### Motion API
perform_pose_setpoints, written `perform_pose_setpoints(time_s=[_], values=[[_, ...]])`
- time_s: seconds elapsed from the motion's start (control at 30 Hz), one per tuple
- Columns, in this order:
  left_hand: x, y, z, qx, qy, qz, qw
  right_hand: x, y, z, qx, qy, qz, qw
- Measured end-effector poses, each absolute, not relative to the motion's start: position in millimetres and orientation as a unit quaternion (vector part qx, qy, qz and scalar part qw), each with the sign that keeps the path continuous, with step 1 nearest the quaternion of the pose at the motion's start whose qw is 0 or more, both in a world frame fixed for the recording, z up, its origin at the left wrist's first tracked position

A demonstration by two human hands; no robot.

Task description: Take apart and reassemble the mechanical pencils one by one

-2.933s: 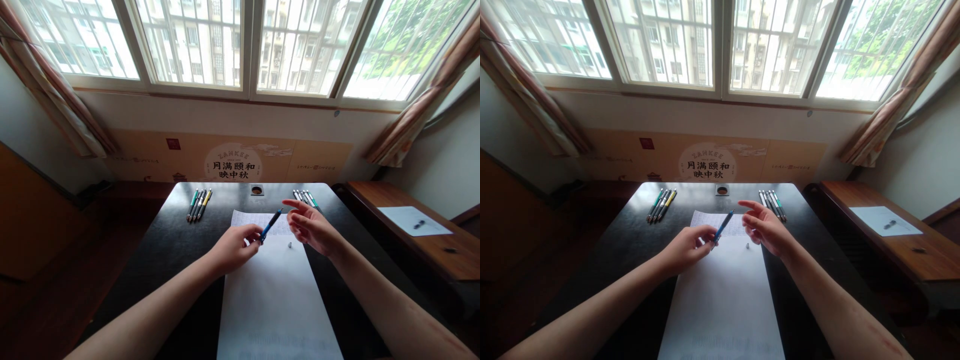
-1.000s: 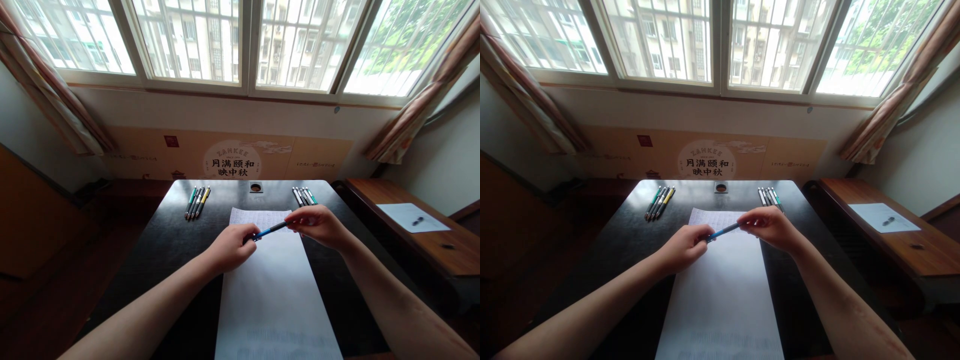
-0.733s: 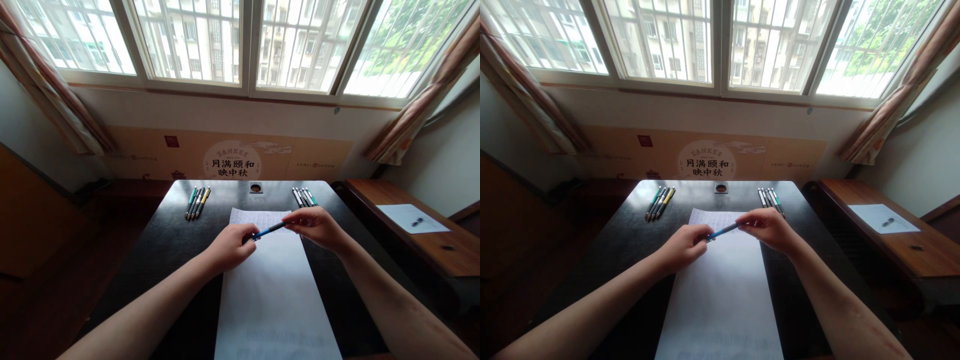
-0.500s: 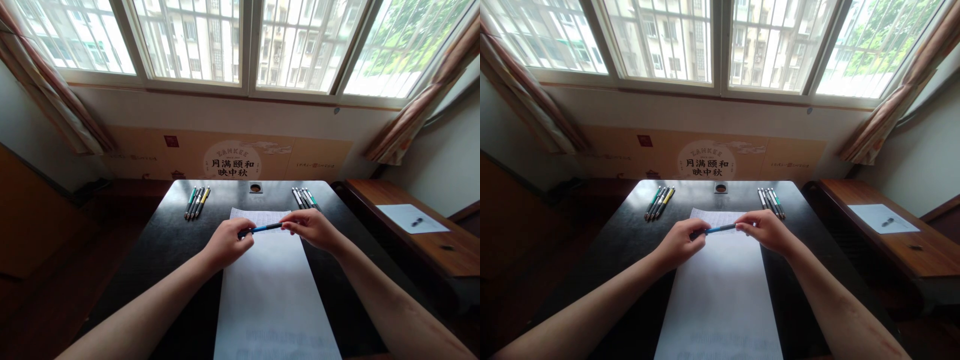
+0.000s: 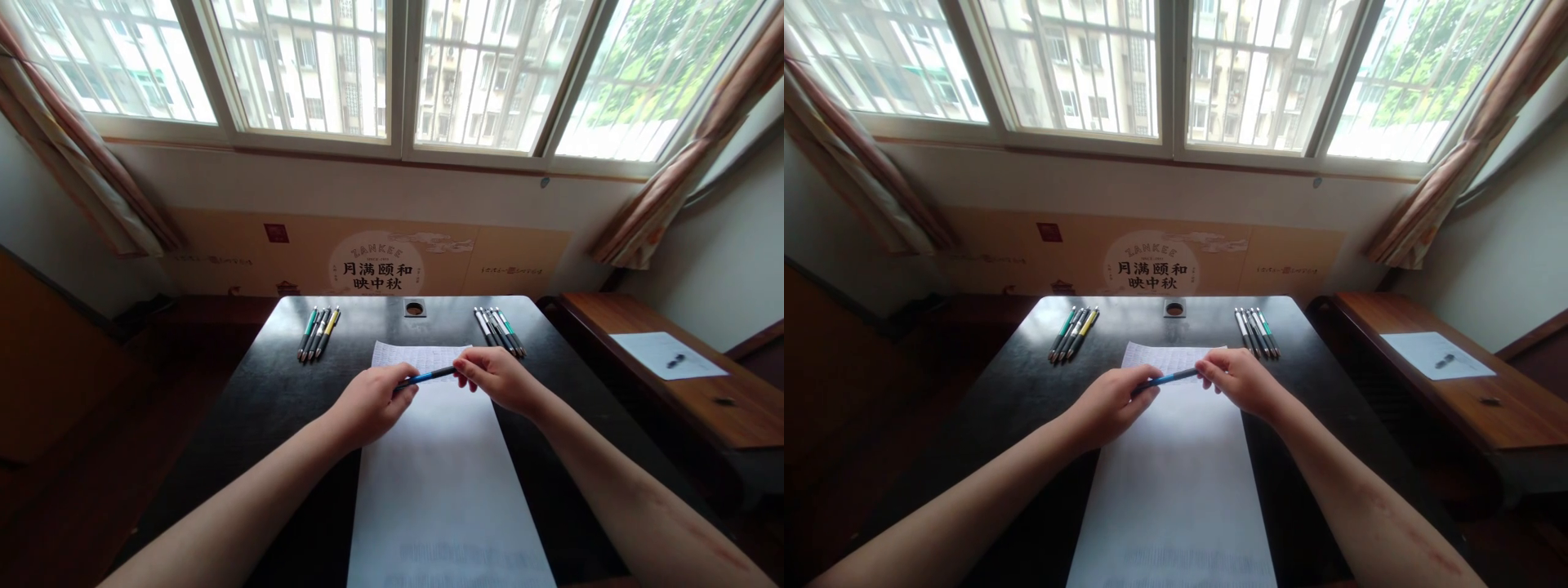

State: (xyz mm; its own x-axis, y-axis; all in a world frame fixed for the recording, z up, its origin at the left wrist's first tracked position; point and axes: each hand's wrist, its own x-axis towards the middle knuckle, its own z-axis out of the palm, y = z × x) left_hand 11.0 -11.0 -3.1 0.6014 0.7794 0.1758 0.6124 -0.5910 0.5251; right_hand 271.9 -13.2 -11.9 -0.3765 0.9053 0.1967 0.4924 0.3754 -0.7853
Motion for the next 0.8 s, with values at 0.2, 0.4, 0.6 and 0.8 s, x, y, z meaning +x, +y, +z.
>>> perform_pose_setpoints(time_s=[0.2,0.4,0.6,0.8], values=[[10.8,-7.6,-4.1,0.872,0.425,0.166,0.176,269.6,-13.6,-18.6,-0.46,-0.78,0.307,0.293],[9.3,-8.4,-5.6,0.861,0.411,0.249,0.164,266.5,-14.2,-16.4,-0.458,-0.777,0.309,0.301],[9.9,-11.6,0.4,0.858,0.434,0.208,0.18,264.4,-17.5,-12.5,-0.456,-0.782,0.285,0.315],[8.1,-7.2,-1.9,0.869,0.394,0.242,0.177,262.9,-18.0,-14.9,-0.454,-0.783,0.283,0.318]])
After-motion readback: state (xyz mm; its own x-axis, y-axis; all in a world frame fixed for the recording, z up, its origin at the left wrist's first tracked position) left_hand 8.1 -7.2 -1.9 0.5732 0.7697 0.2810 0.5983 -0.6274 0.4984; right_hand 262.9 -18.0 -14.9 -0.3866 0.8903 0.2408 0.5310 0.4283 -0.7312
